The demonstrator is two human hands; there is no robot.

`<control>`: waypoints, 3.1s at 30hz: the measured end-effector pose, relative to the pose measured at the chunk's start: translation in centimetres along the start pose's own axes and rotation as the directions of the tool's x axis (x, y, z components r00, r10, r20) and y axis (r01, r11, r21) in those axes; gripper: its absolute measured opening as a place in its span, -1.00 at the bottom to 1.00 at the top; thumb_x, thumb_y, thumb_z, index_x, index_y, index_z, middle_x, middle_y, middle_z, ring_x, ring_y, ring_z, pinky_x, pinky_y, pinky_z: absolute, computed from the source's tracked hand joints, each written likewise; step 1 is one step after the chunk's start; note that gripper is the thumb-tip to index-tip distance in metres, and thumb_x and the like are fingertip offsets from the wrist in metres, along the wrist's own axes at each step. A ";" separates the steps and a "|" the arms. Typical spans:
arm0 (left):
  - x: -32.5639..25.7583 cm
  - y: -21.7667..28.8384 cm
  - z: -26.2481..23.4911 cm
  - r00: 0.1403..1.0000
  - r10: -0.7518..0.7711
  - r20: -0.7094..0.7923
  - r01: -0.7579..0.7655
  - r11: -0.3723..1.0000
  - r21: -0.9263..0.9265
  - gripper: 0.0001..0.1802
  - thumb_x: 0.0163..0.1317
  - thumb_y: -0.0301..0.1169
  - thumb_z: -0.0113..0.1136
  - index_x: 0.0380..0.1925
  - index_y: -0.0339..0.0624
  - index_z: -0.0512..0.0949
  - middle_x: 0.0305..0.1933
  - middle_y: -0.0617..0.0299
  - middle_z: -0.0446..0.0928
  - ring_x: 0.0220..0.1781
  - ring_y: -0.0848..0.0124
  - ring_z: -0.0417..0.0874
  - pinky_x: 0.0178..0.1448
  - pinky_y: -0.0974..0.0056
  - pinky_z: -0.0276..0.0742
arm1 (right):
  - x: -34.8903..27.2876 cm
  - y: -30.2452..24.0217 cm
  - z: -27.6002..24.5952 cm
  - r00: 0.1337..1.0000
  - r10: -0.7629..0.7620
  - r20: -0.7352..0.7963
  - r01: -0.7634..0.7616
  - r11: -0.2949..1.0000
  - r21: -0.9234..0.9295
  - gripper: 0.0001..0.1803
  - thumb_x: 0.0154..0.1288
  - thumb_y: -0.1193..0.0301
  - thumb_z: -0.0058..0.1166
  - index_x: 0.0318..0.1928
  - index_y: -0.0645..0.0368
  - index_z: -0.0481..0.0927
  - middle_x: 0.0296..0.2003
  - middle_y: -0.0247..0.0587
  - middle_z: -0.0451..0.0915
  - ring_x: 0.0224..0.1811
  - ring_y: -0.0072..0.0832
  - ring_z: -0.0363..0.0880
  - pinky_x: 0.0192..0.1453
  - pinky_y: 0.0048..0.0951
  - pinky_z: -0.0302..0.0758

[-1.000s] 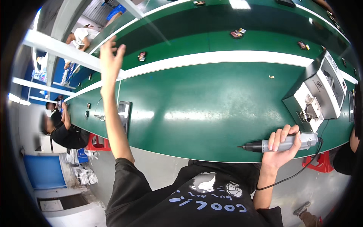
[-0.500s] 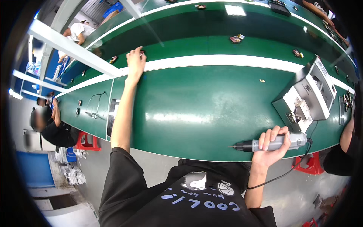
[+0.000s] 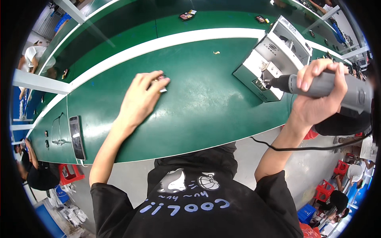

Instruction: The recorder uses an electric screwdriver to assemble small electronic components at an industrial workstation.

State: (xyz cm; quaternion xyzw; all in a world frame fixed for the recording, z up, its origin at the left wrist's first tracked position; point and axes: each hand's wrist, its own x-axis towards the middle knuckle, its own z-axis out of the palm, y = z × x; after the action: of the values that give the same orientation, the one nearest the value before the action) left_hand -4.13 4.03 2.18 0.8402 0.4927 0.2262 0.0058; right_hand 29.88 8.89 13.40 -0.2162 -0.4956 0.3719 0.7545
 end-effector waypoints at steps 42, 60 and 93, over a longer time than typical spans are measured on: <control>-0.7 5.8 1.6 0.966 0.243 0.089 -0.238 0.969 -0.060 -0.74 0.05 -0.46 0.24 -0.20 -0.23 0.61 -0.11 0.24 0.63 -0.08 0.31 0.63 -0.19 0.30 0.64 | -6.7 2.5 5.3 0.971 0.199 0.135 -0.207 0.977 0.051 -0.72 0.44 0.24 -0.27 -0.22 0.20 0.37 -0.52 -0.17 0.36 -0.80 -0.55 0.19 -0.76 -0.52 0.19; -1.1 6.2 4.3 0.918 0.271 -0.288 -0.259 0.962 0.082 -0.90 -0.01 -0.52 0.27 -0.50 -0.22 0.52 -0.37 0.25 0.54 -0.31 0.37 0.59 -0.35 0.38 0.51 | -7.7 5.1 7.4 0.956 0.252 0.152 -0.271 0.954 0.125 -0.72 0.46 0.22 -0.31 -0.21 0.17 0.35 -0.52 -0.19 0.35 -0.80 -0.53 0.16 -0.75 -0.50 0.19; -1.2 5.9 3.7 0.952 0.273 -0.138 -0.276 0.961 -0.005 -0.78 -0.06 -0.52 0.30 -0.34 -0.31 0.63 -0.19 0.15 0.62 -0.16 0.24 0.66 -0.17 0.28 0.72 | -8.9 6.0 7.8 0.935 0.331 0.126 -0.341 0.937 0.073 -0.75 0.48 0.26 -0.36 -0.20 0.17 0.30 -0.55 -0.17 0.31 -0.83 -0.51 0.15 -0.78 -0.45 0.23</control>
State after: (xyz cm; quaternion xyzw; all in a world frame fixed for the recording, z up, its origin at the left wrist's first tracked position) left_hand 1.67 0.81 -0.17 0.8831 0.3676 0.2874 -0.0493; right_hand 18.62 5.43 7.23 -0.2409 -0.4749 0.5300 0.6600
